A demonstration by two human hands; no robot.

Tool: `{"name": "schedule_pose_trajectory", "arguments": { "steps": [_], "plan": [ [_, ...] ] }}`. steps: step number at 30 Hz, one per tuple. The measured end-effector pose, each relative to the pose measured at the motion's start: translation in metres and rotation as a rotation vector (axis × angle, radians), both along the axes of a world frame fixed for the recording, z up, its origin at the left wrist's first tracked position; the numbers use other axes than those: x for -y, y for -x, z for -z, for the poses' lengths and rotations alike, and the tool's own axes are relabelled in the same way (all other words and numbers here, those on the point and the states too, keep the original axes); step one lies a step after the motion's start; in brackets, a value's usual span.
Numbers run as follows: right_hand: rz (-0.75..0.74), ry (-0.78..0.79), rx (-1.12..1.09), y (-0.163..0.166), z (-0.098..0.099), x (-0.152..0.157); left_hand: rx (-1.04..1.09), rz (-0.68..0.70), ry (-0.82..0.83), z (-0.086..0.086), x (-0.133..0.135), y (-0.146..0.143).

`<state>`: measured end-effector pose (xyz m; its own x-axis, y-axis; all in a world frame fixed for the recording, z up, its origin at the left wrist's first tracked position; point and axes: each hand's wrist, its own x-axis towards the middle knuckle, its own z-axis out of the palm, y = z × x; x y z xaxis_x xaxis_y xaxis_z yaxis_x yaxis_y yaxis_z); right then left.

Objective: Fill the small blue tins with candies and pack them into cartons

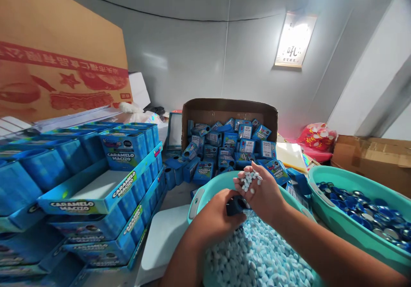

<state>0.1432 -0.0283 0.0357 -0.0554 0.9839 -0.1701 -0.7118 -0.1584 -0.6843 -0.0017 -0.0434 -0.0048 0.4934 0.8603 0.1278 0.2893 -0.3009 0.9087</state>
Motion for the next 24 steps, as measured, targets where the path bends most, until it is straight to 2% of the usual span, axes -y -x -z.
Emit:
{"name": "schedule_pose_trajectory", "arguments": {
  "steps": [15,24],
  "plan": [
    [-0.044,-0.080,0.054,0.0001,0.0030,0.0004,-0.013,-0.008,-0.014,0.0015,-0.0024,-0.0020],
    [-0.027,-0.064,0.091,0.0004,0.0030,-0.0002,-0.010,-0.025,-0.023,0.0017,-0.0012,-0.0017]
  ]
}}
